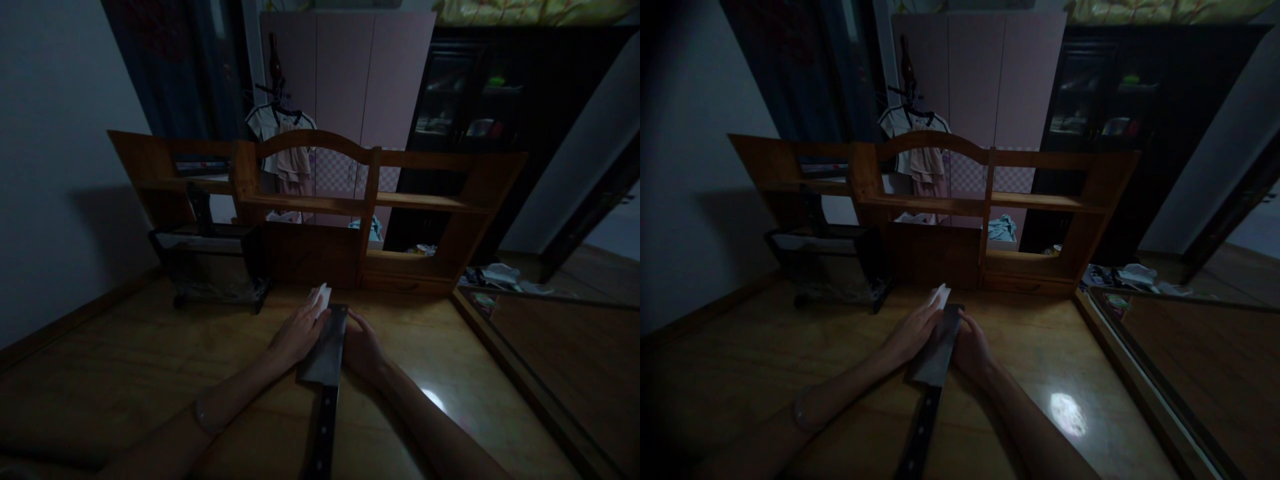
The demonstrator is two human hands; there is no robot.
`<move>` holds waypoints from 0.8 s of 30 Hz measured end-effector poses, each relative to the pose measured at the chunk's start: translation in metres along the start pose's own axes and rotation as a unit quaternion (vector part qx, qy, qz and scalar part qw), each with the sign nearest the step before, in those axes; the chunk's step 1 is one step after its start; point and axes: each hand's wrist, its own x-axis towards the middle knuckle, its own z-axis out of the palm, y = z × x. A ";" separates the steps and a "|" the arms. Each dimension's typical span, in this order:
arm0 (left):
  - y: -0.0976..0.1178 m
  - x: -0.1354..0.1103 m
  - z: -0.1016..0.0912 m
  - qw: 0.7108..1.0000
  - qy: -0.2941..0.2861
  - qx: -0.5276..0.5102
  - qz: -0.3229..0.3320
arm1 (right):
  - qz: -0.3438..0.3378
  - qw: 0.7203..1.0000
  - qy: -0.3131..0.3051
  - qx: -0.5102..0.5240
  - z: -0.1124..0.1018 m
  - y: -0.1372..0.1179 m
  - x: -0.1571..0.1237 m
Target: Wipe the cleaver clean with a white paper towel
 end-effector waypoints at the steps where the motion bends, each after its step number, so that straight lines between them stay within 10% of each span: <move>1: 0.003 0.000 0.000 1.000 0.002 -0.003 0.015 | 0.001 1.000 0.007 -0.001 0.000 0.000 0.000; 8: 0.021 -0.003 0.002 0.983 -0.119 -0.014 0.140 | -0.016 1.000 0.006 0.012 -0.003 0.001 0.003; 24: 0.018 -0.002 -0.011 0.973 -0.146 -0.021 0.179 | -0.016 1.000 0.003 0.025 -0.004 0.002 0.004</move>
